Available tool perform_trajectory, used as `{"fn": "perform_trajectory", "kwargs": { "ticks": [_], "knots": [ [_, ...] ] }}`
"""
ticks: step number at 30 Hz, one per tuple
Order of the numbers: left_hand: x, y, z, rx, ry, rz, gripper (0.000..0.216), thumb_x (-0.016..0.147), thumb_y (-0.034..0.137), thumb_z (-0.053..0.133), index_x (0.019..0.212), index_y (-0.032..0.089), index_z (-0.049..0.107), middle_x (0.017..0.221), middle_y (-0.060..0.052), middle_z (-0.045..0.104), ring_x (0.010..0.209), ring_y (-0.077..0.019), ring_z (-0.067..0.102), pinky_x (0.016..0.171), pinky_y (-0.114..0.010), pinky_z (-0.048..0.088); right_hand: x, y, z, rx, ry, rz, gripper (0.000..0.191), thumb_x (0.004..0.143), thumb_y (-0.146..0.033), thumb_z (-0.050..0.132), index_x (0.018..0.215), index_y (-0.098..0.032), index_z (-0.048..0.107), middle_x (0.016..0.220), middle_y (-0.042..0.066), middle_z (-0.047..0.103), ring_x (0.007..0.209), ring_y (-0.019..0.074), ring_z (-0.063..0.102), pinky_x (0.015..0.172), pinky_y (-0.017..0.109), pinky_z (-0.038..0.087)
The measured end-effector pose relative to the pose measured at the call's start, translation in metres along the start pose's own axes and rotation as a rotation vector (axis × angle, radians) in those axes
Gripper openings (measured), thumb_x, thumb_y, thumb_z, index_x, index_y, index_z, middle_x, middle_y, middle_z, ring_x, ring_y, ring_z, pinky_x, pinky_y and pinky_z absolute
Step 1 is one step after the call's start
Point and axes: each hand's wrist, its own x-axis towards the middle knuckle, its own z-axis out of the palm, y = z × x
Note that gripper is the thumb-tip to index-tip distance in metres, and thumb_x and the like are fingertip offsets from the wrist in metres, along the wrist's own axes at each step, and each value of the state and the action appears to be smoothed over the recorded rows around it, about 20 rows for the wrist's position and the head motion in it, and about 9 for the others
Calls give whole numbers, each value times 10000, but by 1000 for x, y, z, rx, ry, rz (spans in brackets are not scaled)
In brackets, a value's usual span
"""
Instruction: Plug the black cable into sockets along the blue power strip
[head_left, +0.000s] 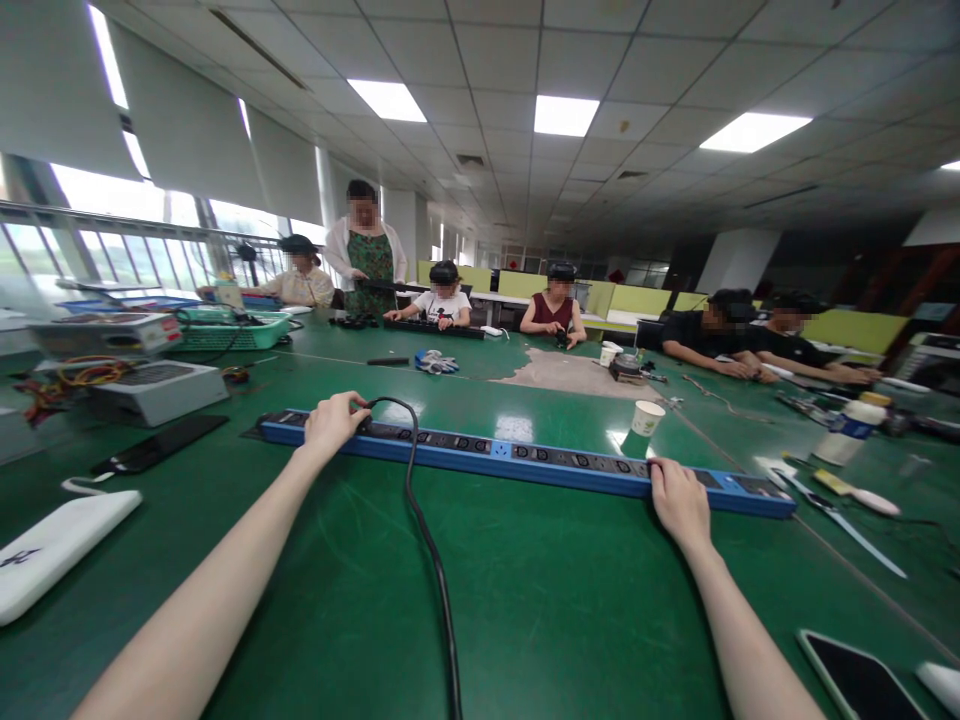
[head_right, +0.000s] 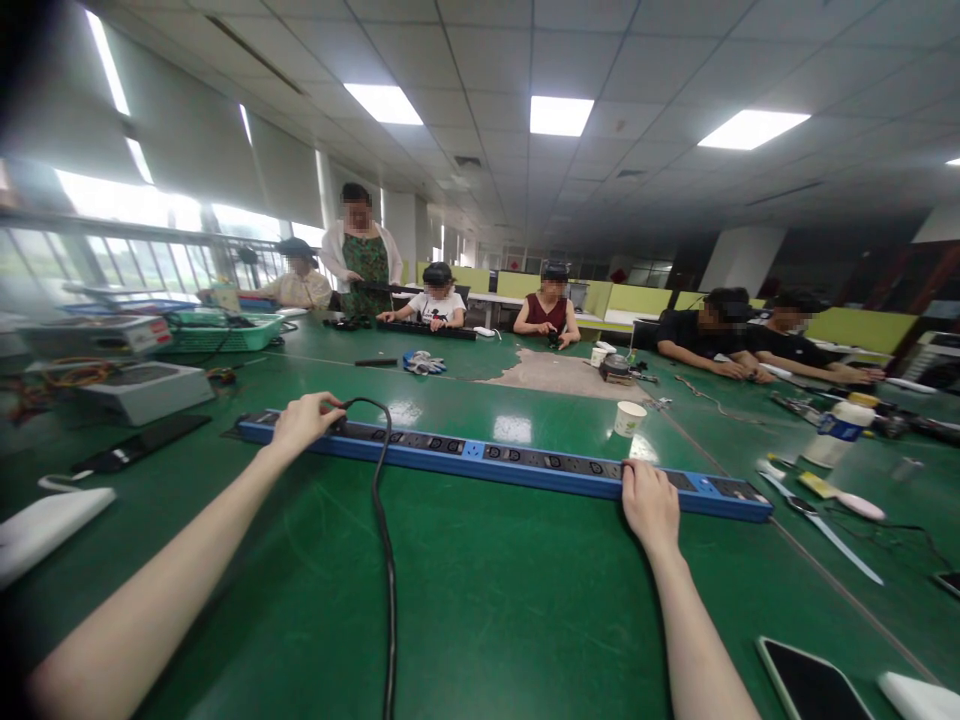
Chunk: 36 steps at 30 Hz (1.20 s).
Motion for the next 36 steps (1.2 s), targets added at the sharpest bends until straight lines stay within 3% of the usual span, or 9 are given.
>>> {"fn": "perform_trajectory", "kwargs": {
  "ticks": [15, 36],
  "knots": [
    [0, -2, 9, 37, 73, 120, 318, 941, 453, 589, 1151, 260, 730, 1056, -84, 764, 1006, -262, 694, 817, -311, 501, 2, 0, 4, -48, -18, 2, 411, 1046, -372, 322, 1222, -229, 665, 1213, 114, 709, 1132, 284, 575, 954, 426, 417],
    [-12, 12, 10, 96, 100, 91, 343, 979, 438, 538, 1203, 242, 709, 1085, -120, 728, 1032, -288, 671, 862, -347, 496, 2, -2, 2, -8, -20, 20, 426, 1039, -384, 316, 1215, -232, 674, 1223, 117, 705, 1132, 294, 574, 962, 449, 423]
  ]
}}
